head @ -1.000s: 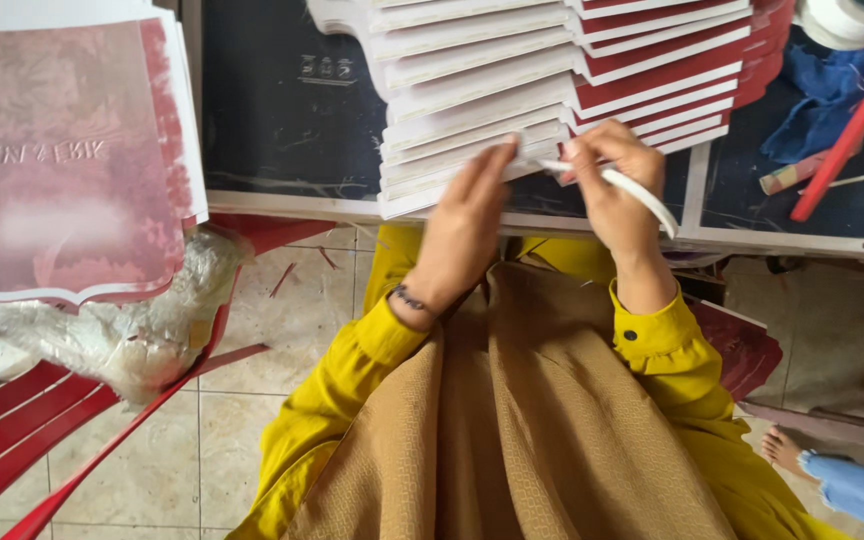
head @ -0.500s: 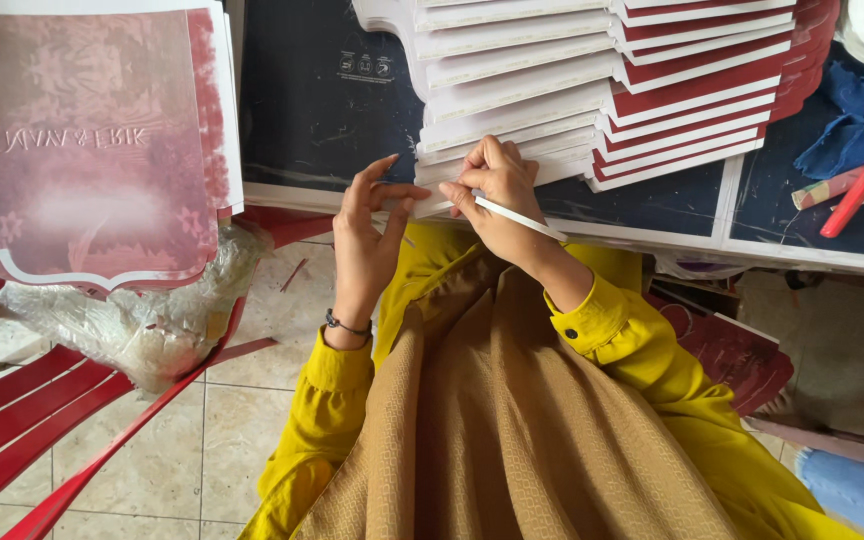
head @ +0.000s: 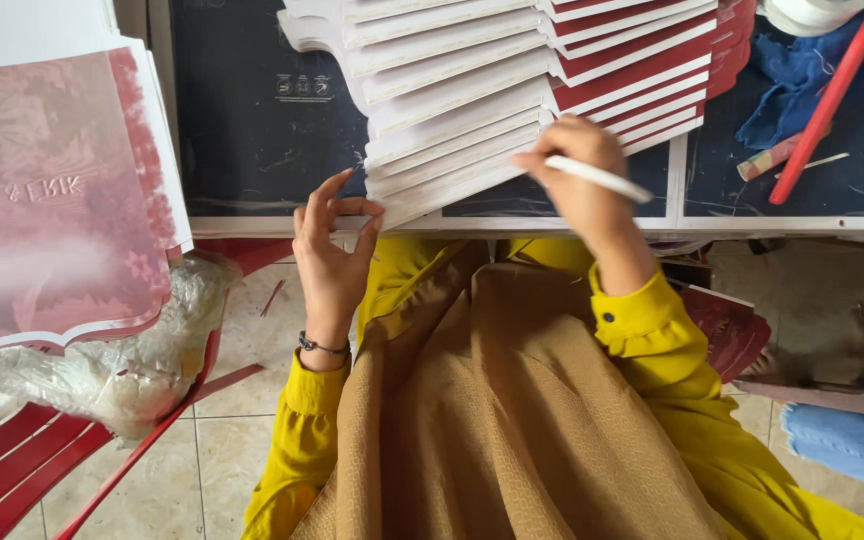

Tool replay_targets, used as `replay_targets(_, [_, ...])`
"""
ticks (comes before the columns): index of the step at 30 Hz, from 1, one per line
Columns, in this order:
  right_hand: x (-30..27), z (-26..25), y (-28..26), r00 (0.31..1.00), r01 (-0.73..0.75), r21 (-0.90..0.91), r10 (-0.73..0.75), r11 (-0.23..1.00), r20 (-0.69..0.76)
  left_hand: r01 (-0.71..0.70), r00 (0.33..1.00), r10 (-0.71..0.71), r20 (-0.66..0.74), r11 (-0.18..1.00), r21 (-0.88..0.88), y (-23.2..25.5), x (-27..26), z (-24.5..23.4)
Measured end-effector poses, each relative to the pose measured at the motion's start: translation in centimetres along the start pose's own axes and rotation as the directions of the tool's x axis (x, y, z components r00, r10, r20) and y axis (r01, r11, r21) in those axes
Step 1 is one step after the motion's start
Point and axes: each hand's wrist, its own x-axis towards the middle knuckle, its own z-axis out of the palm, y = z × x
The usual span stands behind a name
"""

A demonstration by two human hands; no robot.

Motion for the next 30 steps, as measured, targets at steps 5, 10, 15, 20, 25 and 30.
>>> replay_targets(5, [-0.5,-1.9,2.0,0.992,-0.087,0.076,0.094,0.993,-0.089,-0.005,1.000,0.005,0.000,1.000,0.018,-0.1,-0.2,0.2])
replay_targets(10, [-0.5,-0.4,3.5,0.982,-0.048,-0.033,0.041,0.998,-0.186,-0.292,0.934,0.312,-0.174,0.947,0.132,-2.9,-1.3,1.9])
replay_targets(15, [-0.8,-0.1,3.5,0.979,-0.015,-0.063,0.002,0.998,-0.203,-0.525,0.796,0.601,-0.073,0.745,0.411,-4.4,-2.0,6.8])
replay_targets(20, [-1.1,-0.8,2.6,0.982,0.047,-0.063,-0.057,0.997,-0.182,-0.682,0.728,0.661,0.183,0.669,0.296,1.4,-0.9,11.5])
replay_targets(25, [-1.7,-2.9,3.2,0.991,0.131,0.018,-0.131,0.991,-0.031,-0.726,0.688,0.704,0.175,0.670,0.158,2.5,-1.5,11.7])
replay_targets(30, [-1.3,-3.3,2.2,0.985,0.152,-0.014,-0.153,0.988,-0.078,-0.661,0.747,0.599,0.288,0.629,0.408,0.8,-2.5,11.5])
